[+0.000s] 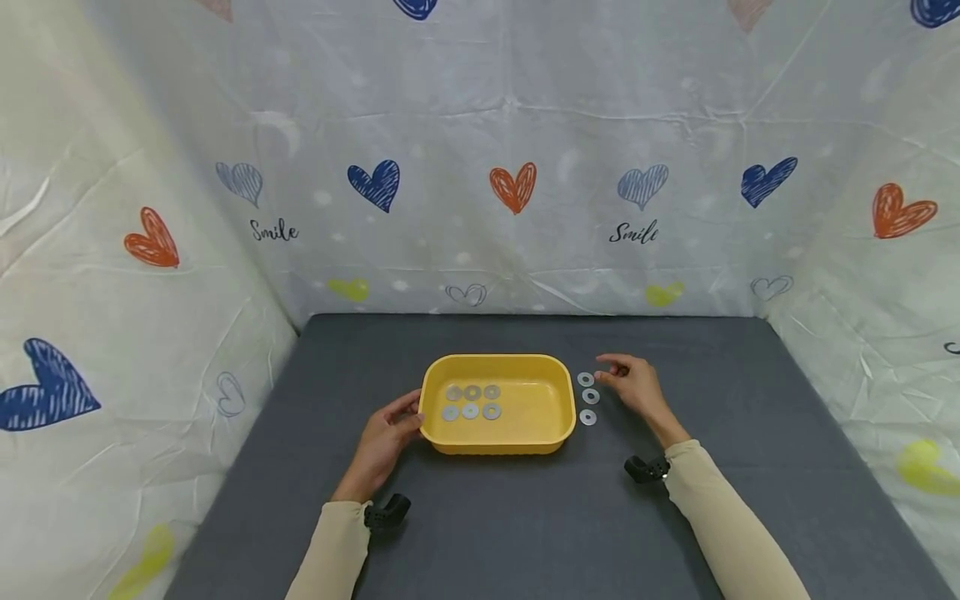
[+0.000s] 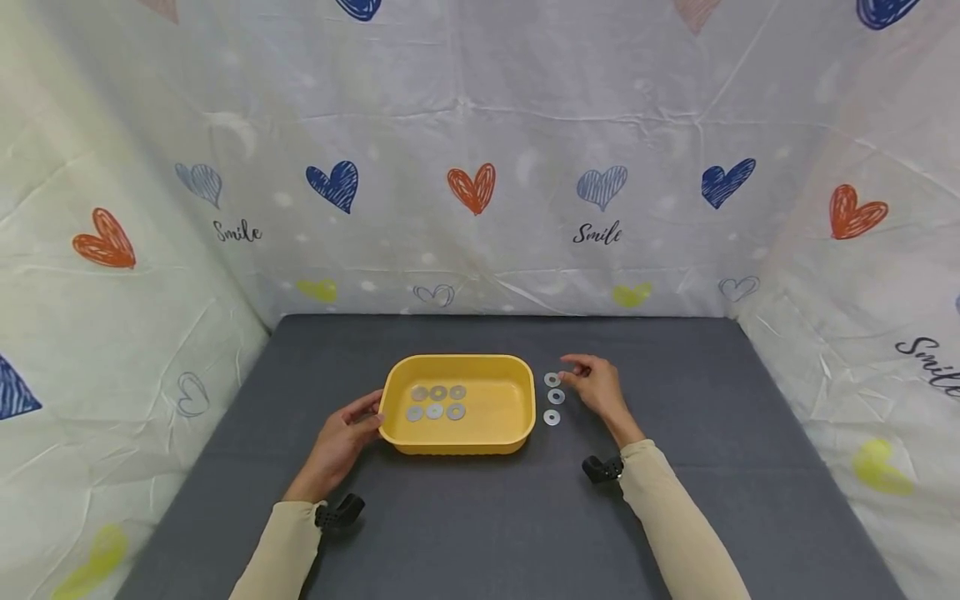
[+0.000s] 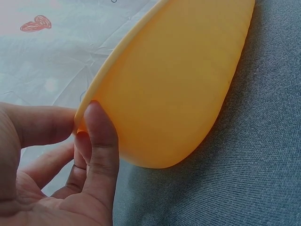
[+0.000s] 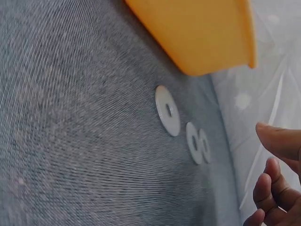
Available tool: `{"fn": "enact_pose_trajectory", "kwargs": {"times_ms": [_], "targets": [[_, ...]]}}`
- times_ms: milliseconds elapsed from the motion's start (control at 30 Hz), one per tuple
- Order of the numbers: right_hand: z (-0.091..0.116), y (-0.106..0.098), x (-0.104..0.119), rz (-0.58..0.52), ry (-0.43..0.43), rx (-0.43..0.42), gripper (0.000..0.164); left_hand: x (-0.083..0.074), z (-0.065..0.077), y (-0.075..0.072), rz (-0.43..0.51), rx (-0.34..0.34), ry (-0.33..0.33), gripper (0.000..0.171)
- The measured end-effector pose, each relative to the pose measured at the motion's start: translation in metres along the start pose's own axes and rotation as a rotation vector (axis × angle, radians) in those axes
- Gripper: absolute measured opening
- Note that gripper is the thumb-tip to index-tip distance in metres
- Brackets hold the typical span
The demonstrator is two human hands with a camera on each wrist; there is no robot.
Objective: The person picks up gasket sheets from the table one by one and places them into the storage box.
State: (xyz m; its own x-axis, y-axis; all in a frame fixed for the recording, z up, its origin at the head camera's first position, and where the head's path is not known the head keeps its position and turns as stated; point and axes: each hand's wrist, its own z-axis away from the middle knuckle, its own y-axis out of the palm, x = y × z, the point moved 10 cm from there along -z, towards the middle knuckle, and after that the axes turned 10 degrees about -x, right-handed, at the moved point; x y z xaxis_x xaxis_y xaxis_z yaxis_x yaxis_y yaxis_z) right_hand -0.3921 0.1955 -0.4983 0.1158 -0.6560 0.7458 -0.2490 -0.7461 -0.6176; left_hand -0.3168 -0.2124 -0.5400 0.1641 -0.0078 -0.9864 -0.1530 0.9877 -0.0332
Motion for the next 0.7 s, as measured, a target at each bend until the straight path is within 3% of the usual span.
{"fn": "enact_pose_trajectory", "kwargs": {"times_ms": [300,700], "targets": [[-0.007,0.021,-0.018,0.002,0.051,0.067,0.034,0.001,0.000,0.000,-0.008,-0.006,0.002,0.049],[-0.007,0.033,-0.030,-0.026,0.095,0.127,0.035,0.002,0.001,0.001,-0.016,0.001,-0.006,0.050]]}}
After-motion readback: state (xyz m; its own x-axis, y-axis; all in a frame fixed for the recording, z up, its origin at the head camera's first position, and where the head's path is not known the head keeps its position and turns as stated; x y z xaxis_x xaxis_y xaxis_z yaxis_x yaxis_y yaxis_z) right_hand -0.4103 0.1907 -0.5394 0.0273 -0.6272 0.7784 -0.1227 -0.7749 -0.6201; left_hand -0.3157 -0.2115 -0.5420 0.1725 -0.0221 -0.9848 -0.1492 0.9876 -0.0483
